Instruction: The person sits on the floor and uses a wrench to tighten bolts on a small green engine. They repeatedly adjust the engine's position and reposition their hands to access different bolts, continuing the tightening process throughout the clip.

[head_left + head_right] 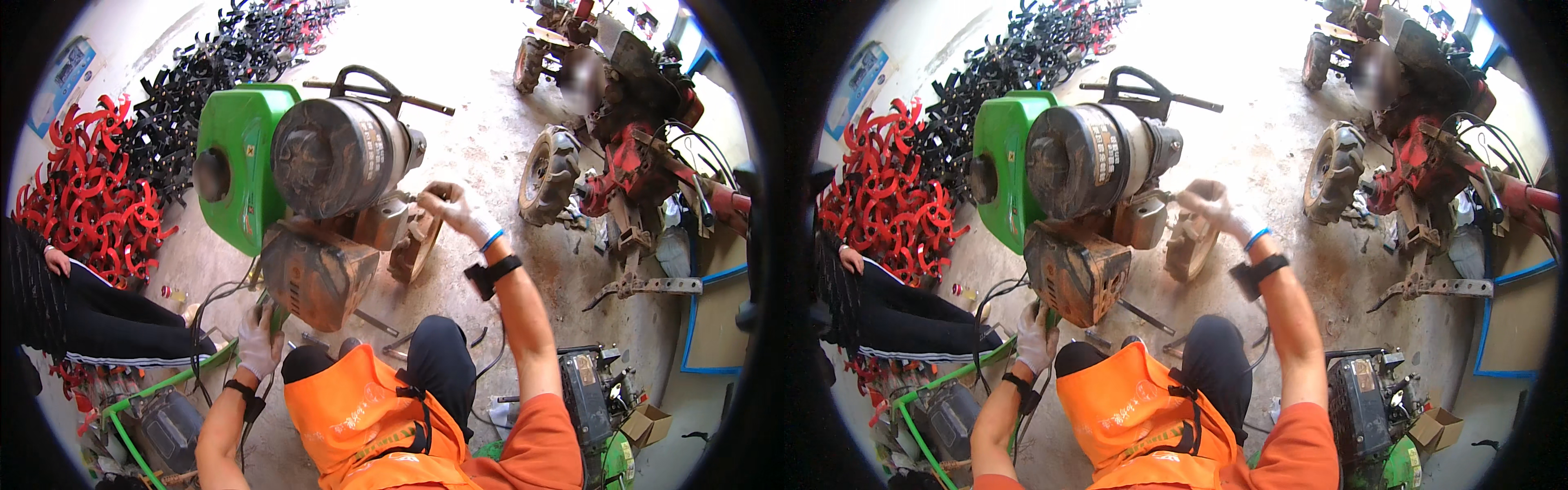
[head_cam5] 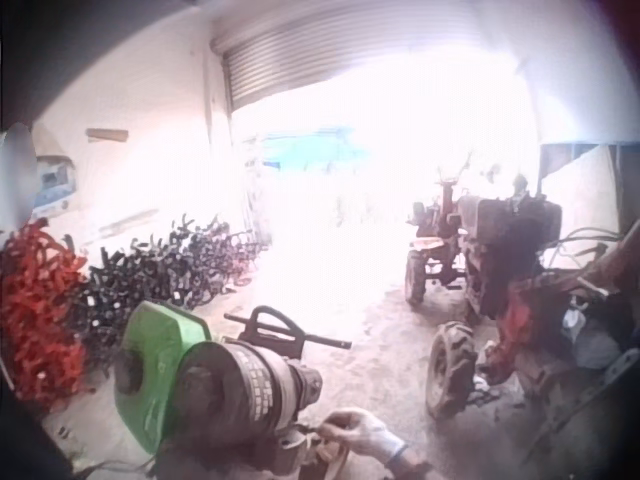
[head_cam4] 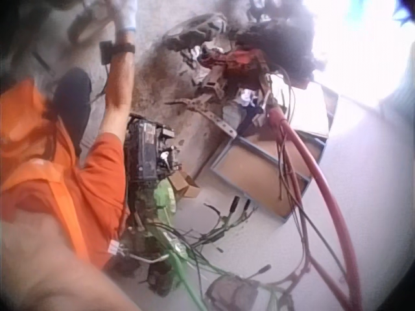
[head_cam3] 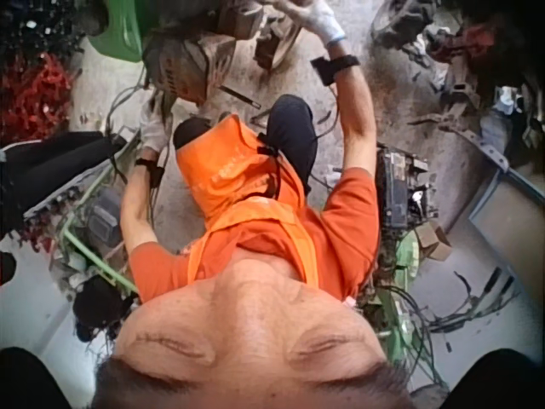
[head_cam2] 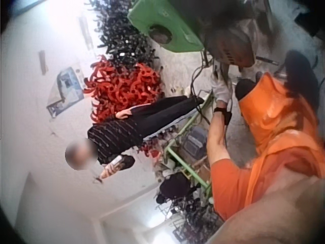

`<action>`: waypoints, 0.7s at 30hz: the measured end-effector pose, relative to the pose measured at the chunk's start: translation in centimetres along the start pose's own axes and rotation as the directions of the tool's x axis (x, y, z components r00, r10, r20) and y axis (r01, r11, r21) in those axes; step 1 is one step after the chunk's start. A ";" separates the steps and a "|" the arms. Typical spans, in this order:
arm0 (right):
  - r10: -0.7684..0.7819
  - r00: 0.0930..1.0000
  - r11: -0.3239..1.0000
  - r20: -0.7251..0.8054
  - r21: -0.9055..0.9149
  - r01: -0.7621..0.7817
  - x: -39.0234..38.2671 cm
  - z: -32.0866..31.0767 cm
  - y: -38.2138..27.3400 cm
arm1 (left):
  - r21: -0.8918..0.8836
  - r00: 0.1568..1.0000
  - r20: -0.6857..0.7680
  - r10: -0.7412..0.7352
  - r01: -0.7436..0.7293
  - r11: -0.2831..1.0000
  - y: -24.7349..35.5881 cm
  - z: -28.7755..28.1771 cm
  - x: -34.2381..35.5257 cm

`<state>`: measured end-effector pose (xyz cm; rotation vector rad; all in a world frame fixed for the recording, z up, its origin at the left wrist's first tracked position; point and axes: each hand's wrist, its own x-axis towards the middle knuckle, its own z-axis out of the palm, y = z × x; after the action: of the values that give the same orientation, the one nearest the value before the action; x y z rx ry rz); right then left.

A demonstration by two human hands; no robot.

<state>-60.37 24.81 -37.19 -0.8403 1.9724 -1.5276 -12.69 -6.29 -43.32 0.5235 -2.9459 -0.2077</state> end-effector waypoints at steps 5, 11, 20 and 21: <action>-0.245 0.965 0.911 -0.095 -0.363 0.196 -0.4 0.1 0.4 | 0.004 1.000 0.013 -0.025 0.025 1.000 -0.1 0.1 -0.2; -0.199 0.964 0.962 -0.178 0.150 0.227 -0.4 -1.1 -0.7 | -0.014 1.000 -0.002 0.006 -0.006 1.000 -0.3 -0.1 0.0; 0.006 0.924 0.825 -0.382 0.524 0.211 -4.9 8.3 3.1 | -0.014 1.000 0.007 -0.014 0.014 1.000 0.3 -0.3 0.0; 0.052 0.912 0.757 -0.408 0.611 0.230 -5.0 9.1 3.0 | -0.010 1.000 0.016 -0.012 0.012 1.000 0.2 -0.2 0.1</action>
<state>-51.00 23.04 -42.25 -0.3314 1.4446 -2.3962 -12.79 -6.14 -43.05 0.5411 -2.9558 -0.2289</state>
